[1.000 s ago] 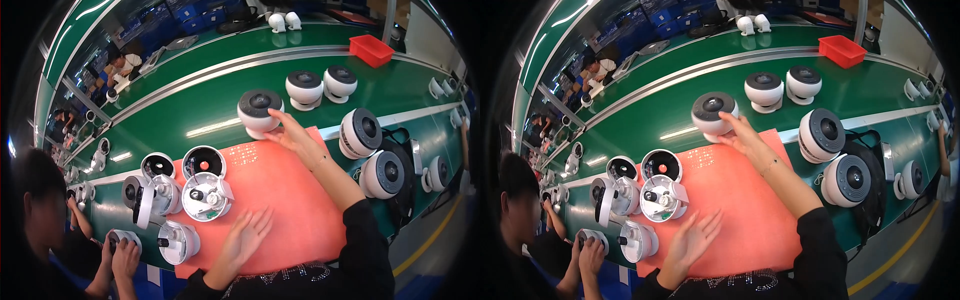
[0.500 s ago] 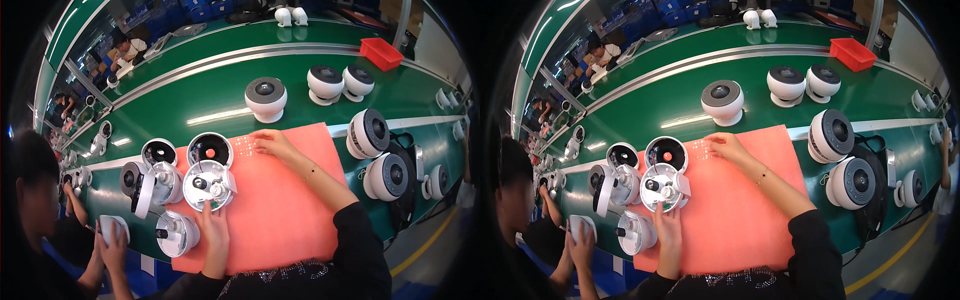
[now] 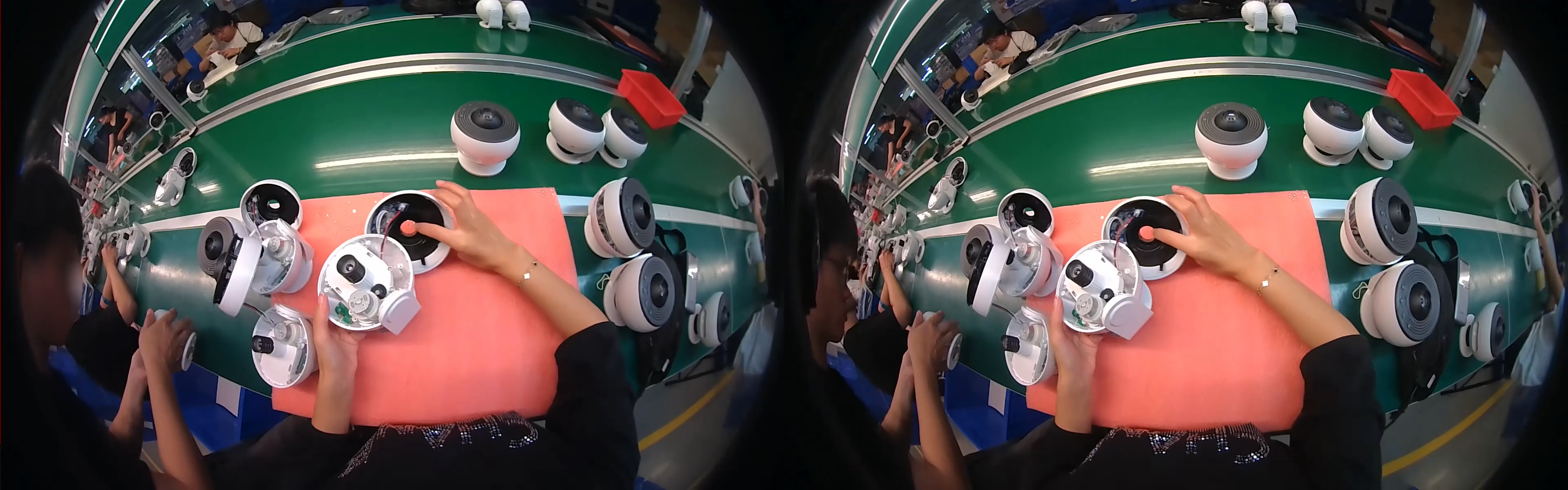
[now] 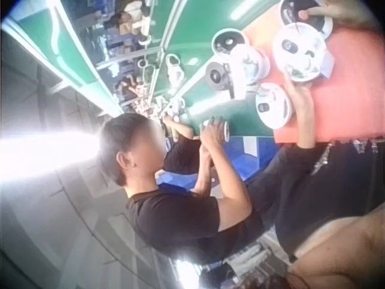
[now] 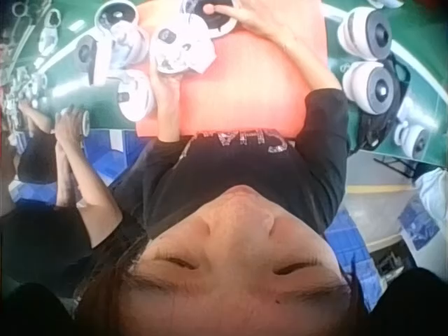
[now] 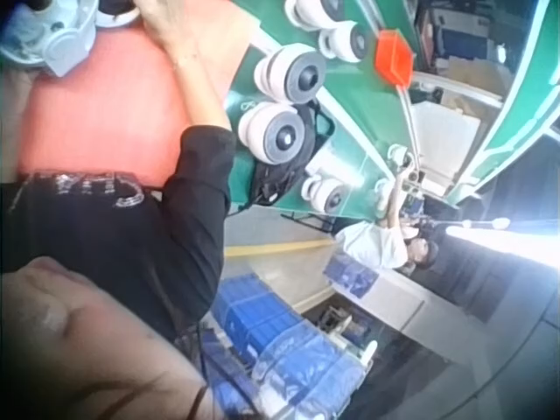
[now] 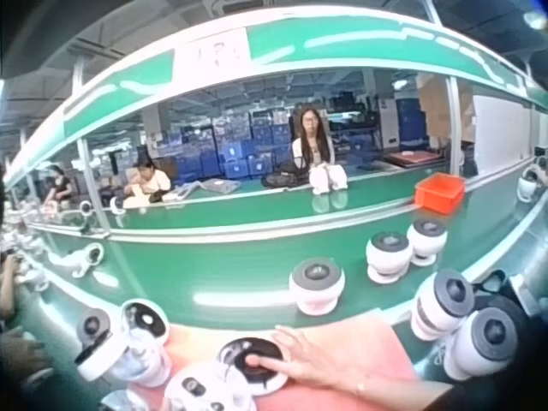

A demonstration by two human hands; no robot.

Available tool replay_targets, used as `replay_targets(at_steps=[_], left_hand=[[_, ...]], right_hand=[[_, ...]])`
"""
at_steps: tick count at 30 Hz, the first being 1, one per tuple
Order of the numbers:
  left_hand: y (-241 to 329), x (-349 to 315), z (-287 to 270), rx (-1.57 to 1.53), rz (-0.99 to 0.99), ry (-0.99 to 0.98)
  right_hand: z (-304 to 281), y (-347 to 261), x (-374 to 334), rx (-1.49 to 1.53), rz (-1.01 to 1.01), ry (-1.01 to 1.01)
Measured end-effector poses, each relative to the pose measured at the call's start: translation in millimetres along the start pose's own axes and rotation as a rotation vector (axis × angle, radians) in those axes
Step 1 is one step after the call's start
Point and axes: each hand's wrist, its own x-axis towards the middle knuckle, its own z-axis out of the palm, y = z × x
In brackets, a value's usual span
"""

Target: Assembling electronic security camera components on a factory production line.

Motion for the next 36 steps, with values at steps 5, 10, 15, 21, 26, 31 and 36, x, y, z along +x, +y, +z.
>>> replay_targets(at_steps=[5, 10, 15, 21, 26, 31, 36], left_hand=[[4.4, 5.6, 24.2, -0.008, -0.066, -0.014], [-29.3, 46.4, 31.5, 0.07, -0.248, -0.213], [-50.8, 81.1, 64.0, 0.317, -0.311, -0.439], [-73.6, 110.5, 141.9, 0.879, -0.475, -1.279], [-87.0, 64.8, 189.4, 1.082, -0.327, -2.037], [-61.0, 47.0, 152.6, 1.078, 0.072, -1.218], [-31.5, 6.4, 67.1, 0.762, -0.003, -0.702]], right_hand=[[-31.7, 2.7, -37.2, -0.07, -0.062, 0.236], [-93.3, -5.7, -86.6, -0.221, -0.036, 0.096], [-139.9, -41.2, -117.8, -0.165, 0.139, -0.086], [-160.7, -80.9, -143.0, 0.649, 0.43, -0.111], [-148.8, -112.4, -122.5, 1.02, 0.804, -0.129], [-145.6, -121.4, -117.1, 1.259, 1.255, -0.091], [-132.8, -126.4, -112.2, 1.152, 1.127, -0.095]])
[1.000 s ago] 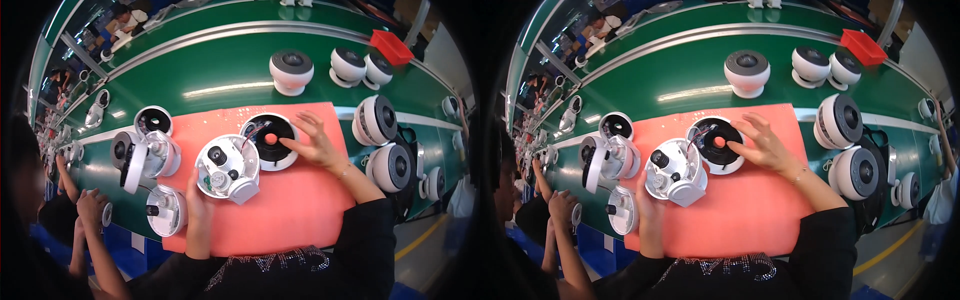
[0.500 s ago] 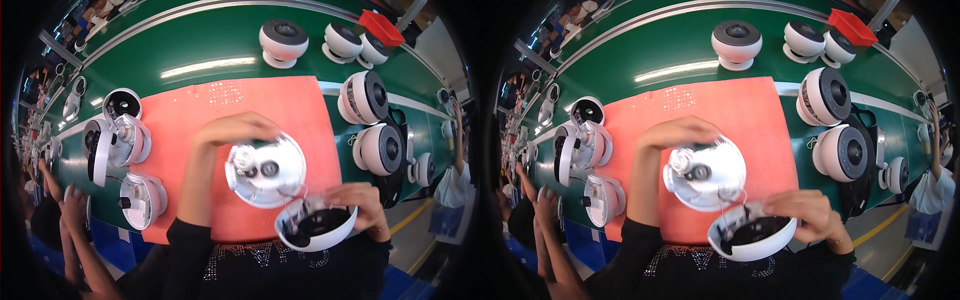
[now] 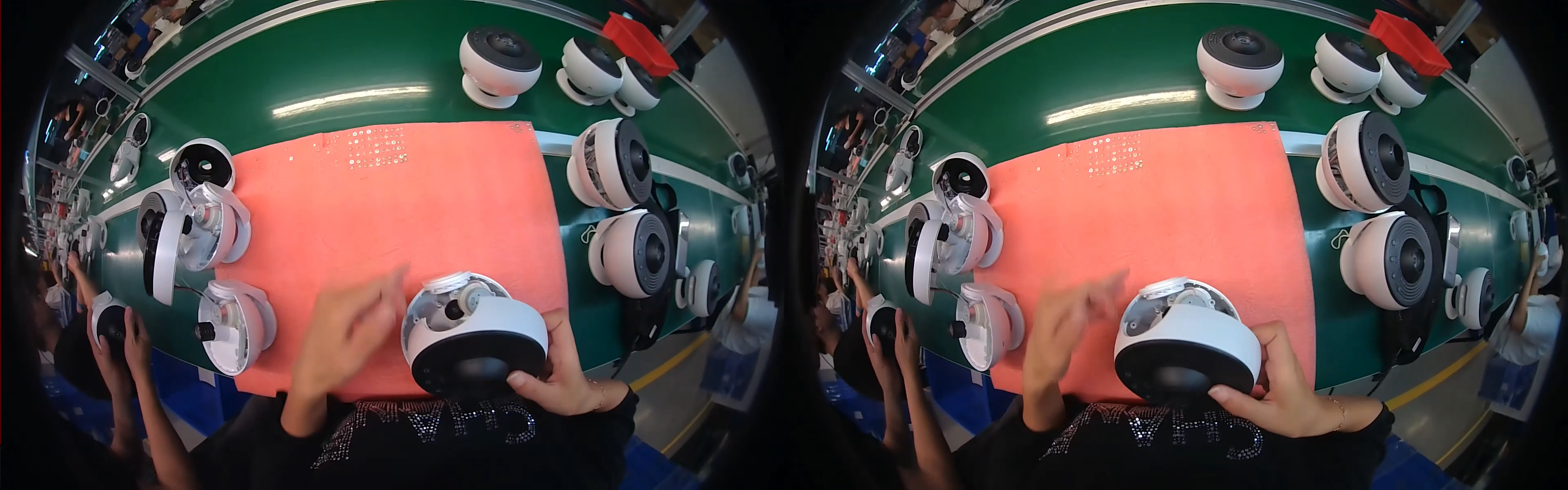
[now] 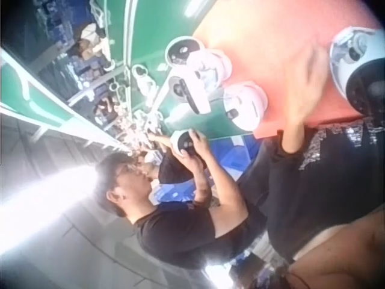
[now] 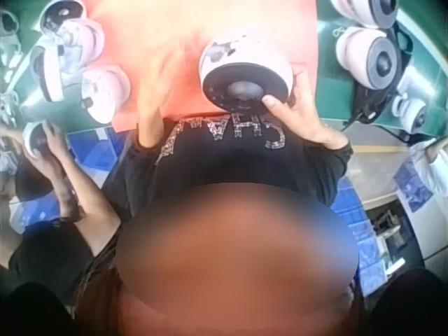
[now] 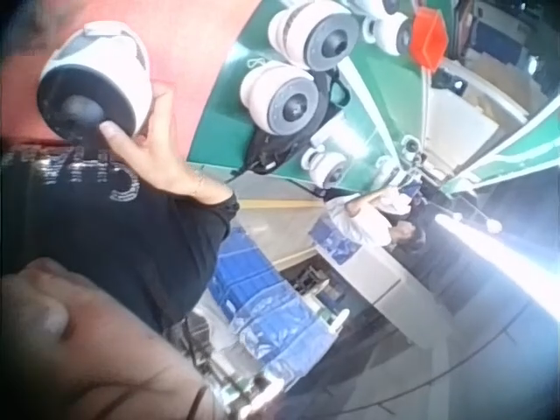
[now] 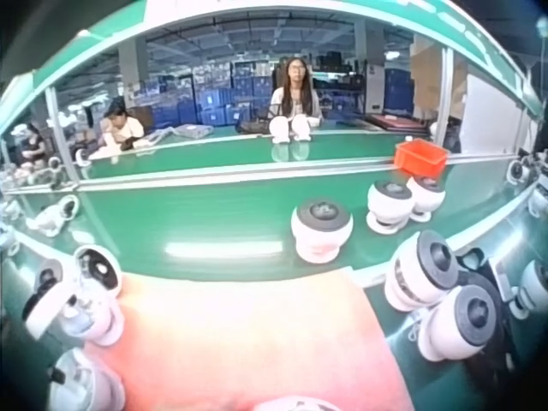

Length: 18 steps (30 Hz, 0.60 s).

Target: Assembling electronic security camera components on a factory production line.

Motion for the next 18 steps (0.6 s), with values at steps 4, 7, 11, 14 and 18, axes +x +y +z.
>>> replay_targets(at_steps=[4, 7, 11, 14, 18], left_hand=[[7.0, -11.8, 19.7, 0.276, 0.097, -0.09], [5.3, -12.6, 13.2, 0.333, 0.082, -0.09], [11.9, -8.4, 5.2, 0.54, 0.11, -0.13], [17.8, -3.4, 1.9, 0.689, 0.087, -0.149], [16.2, 1.0, 1.6, 0.73, 0.001, -0.185]], right_hand=[[-0.9, 17.8, 8.8, 0.009, -0.114, -0.003], [-5.0, 13.4, 22.6, -0.091, -0.272, 0.067], [-17.1, 0.6, 31.4, -0.525, -0.165, 0.132], [-19.7, -5.0, 43.2, -0.668, -0.142, 0.161], [-25.6, 1.6, 52.3, -0.753, -0.062, 0.085]])
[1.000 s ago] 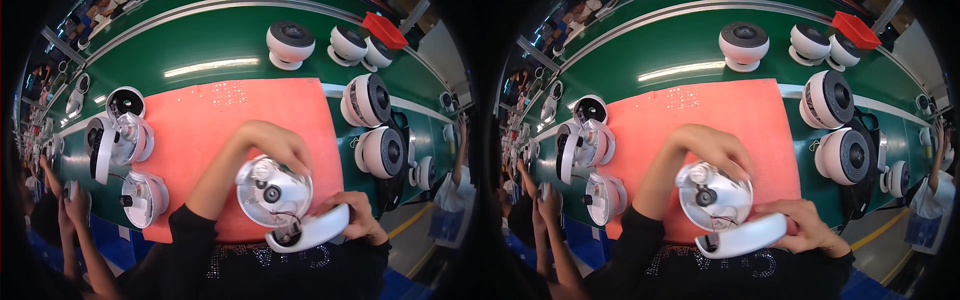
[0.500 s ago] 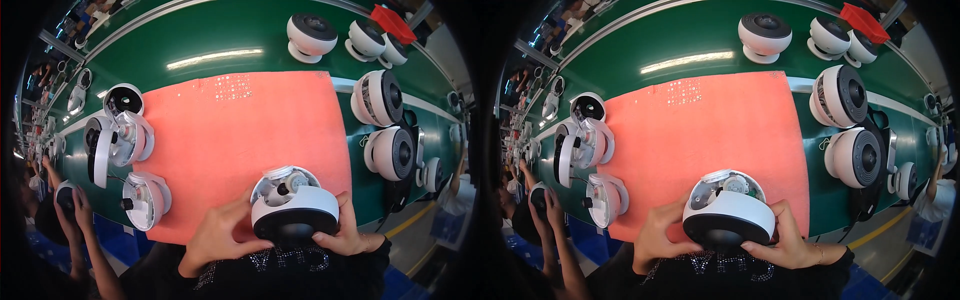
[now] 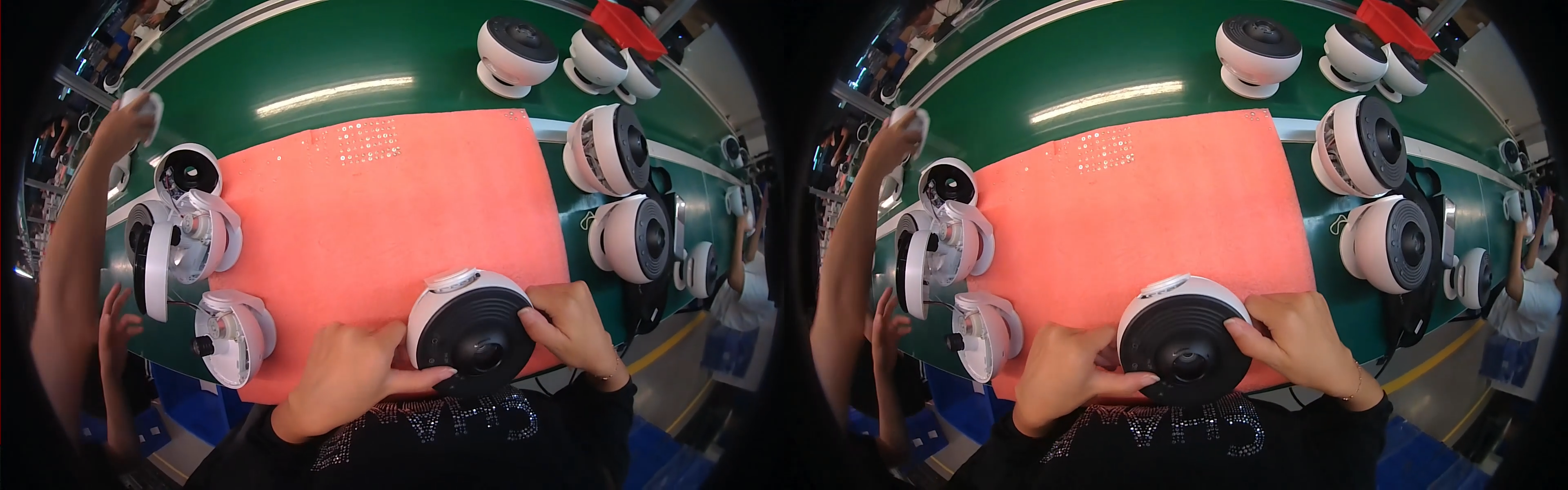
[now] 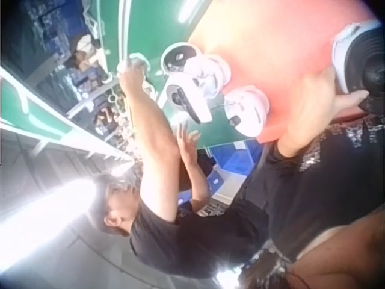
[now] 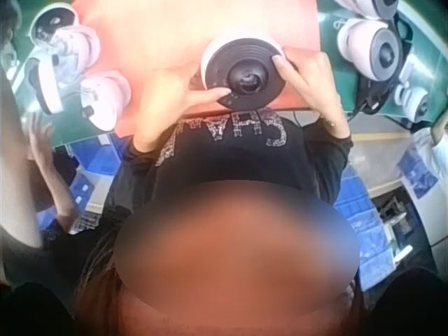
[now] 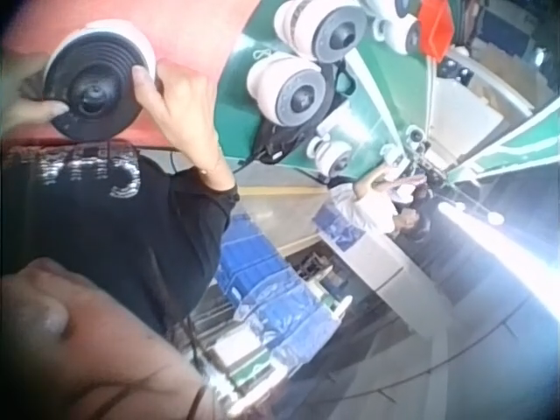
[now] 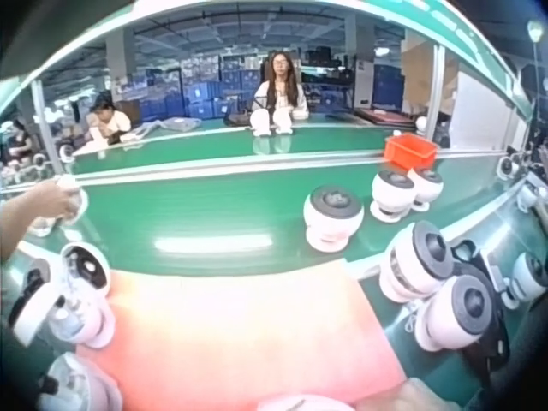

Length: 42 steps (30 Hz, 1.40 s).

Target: Assembling electronic security camera components on a factory production line.

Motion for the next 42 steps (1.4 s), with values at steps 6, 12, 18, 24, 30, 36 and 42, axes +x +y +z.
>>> replay_targets(at_steps=[6, 12, 18, 24, 30, 36, 42], left_hand=[[1.2, 17.3, -6.5, 0.114, 0.0, -0.183], [0.0, 18.1, -4.1, 0.121, -0.024, -0.204], [1.5, 20.4, -5.2, 0.176, -0.025, -0.242], [-0.8, 23.9, -4.2, 0.154, 0.021, -0.258], [0.9, 22.7, -6.3, 0.165, -0.04, -0.246], [-6.2, 40.5, -6.5, 0.199, -0.197, -0.355], [-17.1, 11.2, 24.4, -0.843, -0.109, -0.124]], right_hand=[[-0.8, 13.7, 9.6, -0.064, -0.026, -0.055], [-6.0, -11.2, 10.8, -0.364, -0.2, 0.205], [-1.6, -23.0, 7.9, -0.225, -0.556, 0.046], [6.0, -23.3, 7.0, -0.133, -0.67, -0.131], [2.4, -21.2, 5.9, -0.156, -0.682, -0.235], [18.2, 25.3, 14.3, 0.325, -0.059, -0.099], [12.2, -6.7, 7.6, 0.662, 0.067, -0.155]])
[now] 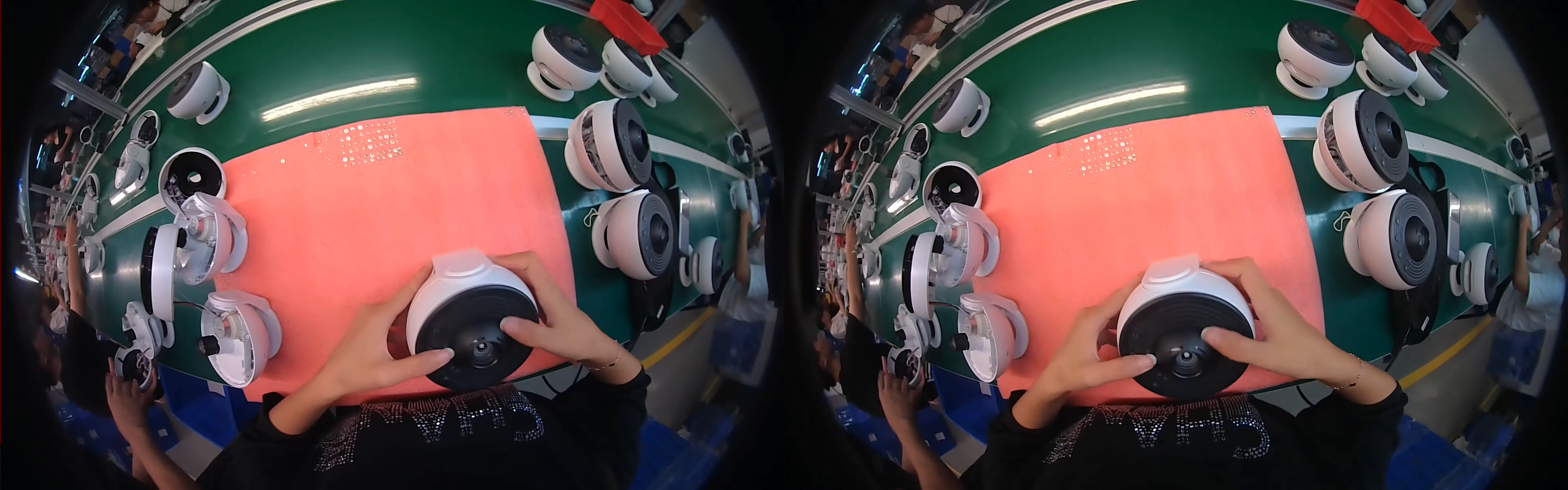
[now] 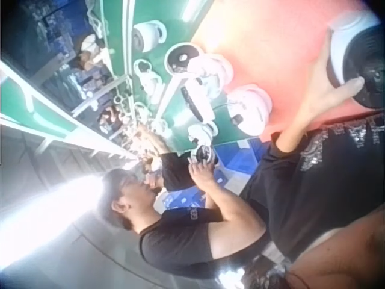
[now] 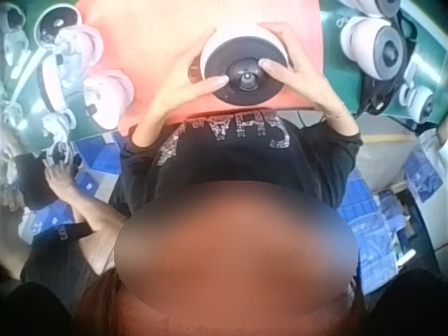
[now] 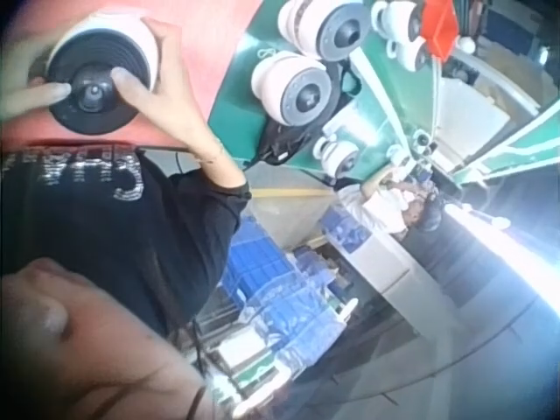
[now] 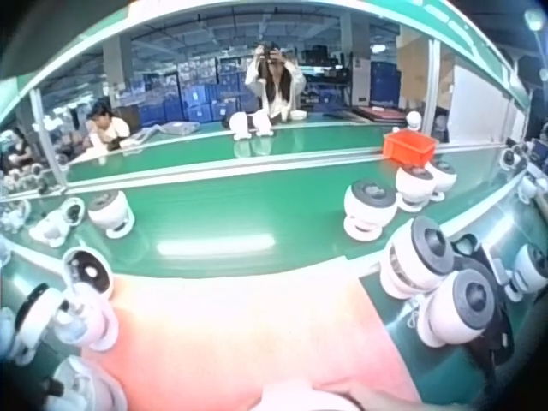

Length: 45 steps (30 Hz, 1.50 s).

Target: Assembling electronic security camera components on a factory production line.

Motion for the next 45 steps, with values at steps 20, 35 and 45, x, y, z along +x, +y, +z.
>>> replay_targets(at_steps=[20, 35, 45], left_hand=[[73.3, 29.0, -32.2, -0.638, 0.755, 0.404], [97.2, 95.5, -49.6, -0.764, 0.534, 0.442], [68.9, 81.6, -64.8, -0.645, 0.399, 0.471]], right_hand=[[31.0, -107.0, 72.5, -0.038, -0.685, 0.223], [7.9, -91.2, 147.0, 0.223, -0.611, 0.425], [-37.9, -46.1, 197.0, 0.777, -0.224, 0.573]])
